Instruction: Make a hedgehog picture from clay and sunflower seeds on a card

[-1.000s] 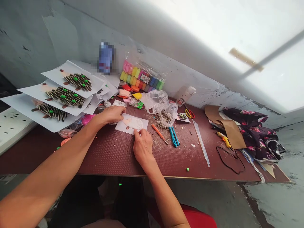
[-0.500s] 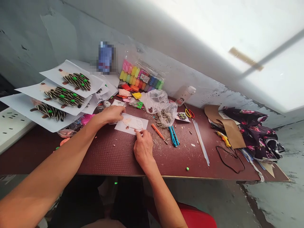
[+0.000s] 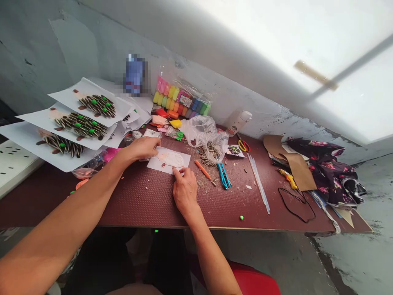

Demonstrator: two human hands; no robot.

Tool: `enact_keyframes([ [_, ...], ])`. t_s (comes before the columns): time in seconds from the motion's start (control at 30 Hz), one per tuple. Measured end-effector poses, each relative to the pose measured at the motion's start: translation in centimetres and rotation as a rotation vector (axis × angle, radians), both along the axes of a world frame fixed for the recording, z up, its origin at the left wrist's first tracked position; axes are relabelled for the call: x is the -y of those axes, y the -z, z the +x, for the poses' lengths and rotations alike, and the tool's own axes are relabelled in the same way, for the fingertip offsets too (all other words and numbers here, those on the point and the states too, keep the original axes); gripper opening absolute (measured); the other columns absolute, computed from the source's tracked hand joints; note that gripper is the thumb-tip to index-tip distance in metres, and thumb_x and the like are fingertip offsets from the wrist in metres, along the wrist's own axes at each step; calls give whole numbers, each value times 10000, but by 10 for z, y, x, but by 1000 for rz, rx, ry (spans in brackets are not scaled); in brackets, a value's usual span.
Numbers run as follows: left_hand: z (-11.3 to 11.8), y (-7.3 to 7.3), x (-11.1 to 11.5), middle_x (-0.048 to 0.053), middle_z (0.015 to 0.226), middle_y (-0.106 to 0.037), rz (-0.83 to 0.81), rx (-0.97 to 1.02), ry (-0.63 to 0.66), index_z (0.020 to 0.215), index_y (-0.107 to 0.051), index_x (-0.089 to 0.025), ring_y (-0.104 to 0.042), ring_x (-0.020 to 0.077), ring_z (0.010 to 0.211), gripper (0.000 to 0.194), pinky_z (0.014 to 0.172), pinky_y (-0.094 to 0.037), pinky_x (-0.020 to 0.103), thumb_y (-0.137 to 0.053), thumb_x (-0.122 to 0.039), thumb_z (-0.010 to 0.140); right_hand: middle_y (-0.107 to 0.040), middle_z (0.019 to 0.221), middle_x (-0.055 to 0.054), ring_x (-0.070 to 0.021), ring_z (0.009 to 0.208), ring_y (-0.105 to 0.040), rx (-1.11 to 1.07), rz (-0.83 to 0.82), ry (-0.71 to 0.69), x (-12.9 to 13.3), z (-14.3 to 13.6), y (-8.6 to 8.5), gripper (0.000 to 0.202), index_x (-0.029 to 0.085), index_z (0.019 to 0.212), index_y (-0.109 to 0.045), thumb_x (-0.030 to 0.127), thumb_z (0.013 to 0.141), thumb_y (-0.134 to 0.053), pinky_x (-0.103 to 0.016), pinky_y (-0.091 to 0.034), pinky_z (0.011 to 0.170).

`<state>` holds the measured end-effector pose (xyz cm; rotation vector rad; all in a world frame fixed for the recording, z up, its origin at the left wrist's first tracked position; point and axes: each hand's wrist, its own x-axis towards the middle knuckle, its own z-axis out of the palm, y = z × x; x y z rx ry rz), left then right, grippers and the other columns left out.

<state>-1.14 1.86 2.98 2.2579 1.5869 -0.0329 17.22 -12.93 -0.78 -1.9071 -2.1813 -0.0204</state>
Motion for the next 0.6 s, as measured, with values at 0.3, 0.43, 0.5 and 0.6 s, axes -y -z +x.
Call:
enact_keyframes([
  [0.3, 0, 1, -1, 159, 1269, -715, -4, 6, 3, 1227, -668, -197, -666, 333, 1155, 418, 888, -530, 362, -555, -193, 825, -621, 1136, -135, -244, 1004, -552, -87, 75, -4, 1, 3, 10, 495, 167, 1303, -685, 52, 873, -468, -367, -478, 915],
  [0.43, 0, 1, -1, 162, 1268, -714, -2, 5, 5, 1225, -669, -194, -666, 337, 1154, 419, 892, -530, 368, -558, -197, 821, -624, 1139, -126, -237, 963, -551, -75, 59, -4, 1, 2, 9, 521, 195, 1303, -699, 42, 852, -487, -370, -483, 893],
  [0.5, 0, 0, 0, 159, 1266, -716, -1, 4, 6, 1221, -670, -196, -666, 335, 1155, 416, 892, -529, 364, -558, -195, 820, -629, 1139, -122, -234, 939, -550, -74, 51, 0, 1, 1, 7, 519, 205, 1288, -709, 38, 848, -491, -367, -486, 877],
  [0.6, 0, -1, 0, 159, 1267, -715, -1, 1, 11, 1221, -668, -196, -665, 332, 1157, 415, 892, -530, 365, -549, -189, 823, -637, 1143, -117, -233, 939, -555, -78, 45, 2, 0, 1, 7, 515, 209, 1262, -723, 29, 835, -497, -364, -488, 873],
])
